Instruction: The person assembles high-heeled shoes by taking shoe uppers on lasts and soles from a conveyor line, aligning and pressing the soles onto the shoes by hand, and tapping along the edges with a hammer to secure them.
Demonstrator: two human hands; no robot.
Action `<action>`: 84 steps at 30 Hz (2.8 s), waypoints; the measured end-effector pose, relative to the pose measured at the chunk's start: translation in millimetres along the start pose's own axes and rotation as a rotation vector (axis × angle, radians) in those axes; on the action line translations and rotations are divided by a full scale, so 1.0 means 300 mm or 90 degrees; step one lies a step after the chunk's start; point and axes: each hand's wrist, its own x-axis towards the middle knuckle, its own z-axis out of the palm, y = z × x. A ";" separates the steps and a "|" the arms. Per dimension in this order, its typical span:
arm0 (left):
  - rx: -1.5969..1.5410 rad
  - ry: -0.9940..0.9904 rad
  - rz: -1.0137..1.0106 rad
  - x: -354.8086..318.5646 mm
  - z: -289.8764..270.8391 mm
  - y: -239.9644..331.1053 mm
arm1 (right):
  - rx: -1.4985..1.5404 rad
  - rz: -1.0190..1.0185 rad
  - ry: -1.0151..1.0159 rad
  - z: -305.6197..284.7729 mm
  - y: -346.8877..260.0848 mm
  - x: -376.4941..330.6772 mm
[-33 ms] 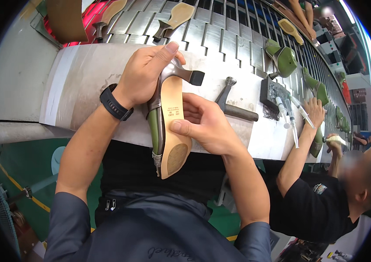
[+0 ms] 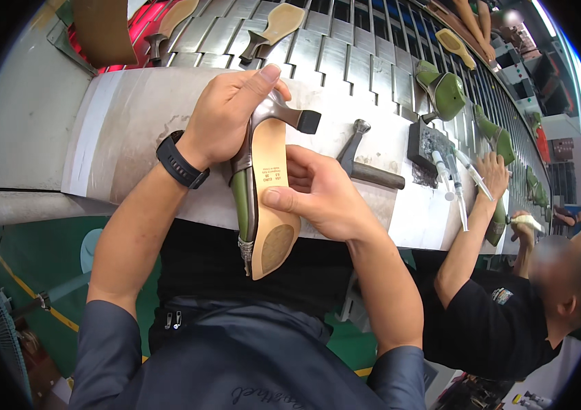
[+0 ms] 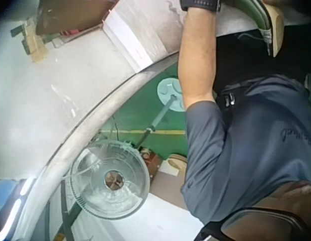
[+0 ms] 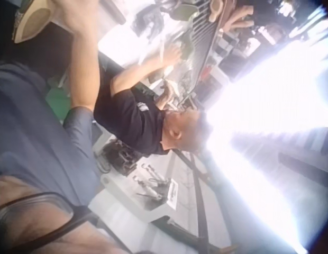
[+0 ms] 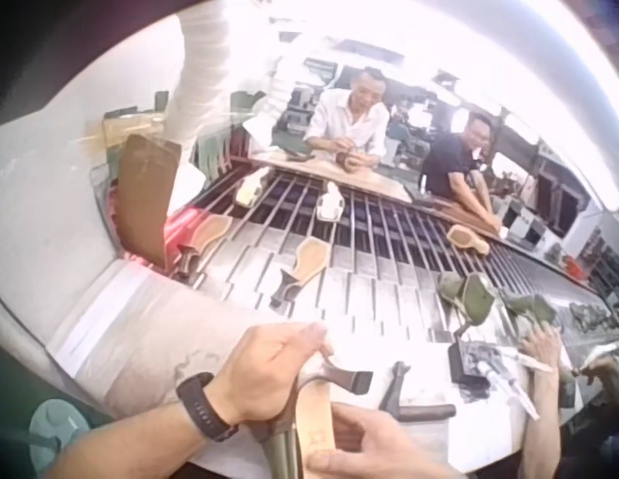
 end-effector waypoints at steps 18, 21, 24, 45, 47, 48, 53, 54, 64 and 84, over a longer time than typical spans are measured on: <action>-0.059 -0.053 0.009 -0.021 -0.059 -0.041 | -0.172 0.041 0.160 0.095 -0.025 0.101; -0.130 0.082 0.078 -0.118 -0.114 -0.045 | -0.180 -0.049 0.092 0.088 -0.032 0.053; -0.021 0.220 0.157 -0.330 -0.166 -0.062 | -0.536 -0.079 0.099 0.049 -0.093 -0.038; 0.348 0.044 0.299 -0.506 -0.111 -0.032 | -0.747 -0.398 0.066 -0.027 -0.007 0.004; 0.344 0.055 0.308 -0.509 -0.106 -0.038 | -0.731 -0.338 0.093 0.000 -0.025 -0.003; 0.343 0.054 0.307 -0.511 -0.104 -0.041 | -0.731 -0.336 0.093 0.012 -0.036 -0.001; 0.355 0.062 0.310 -0.499 -0.110 -0.046 | -0.794 -0.324 0.120 0.025 -0.042 0.015; 0.355 0.062 0.311 -0.496 -0.114 -0.041 | -0.794 -0.325 0.121 0.021 -0.044 0.018; 0.360 0.037 0.259 -0.500 -0.104 -0.018 | -0.872 -0.434 0.062 0.052 -0.027 0.050; 0.336 0.058 0.302 -0.520 -0.109 -0.047 | -0.875 -0.372 0.065 0.106 -0.065 0.045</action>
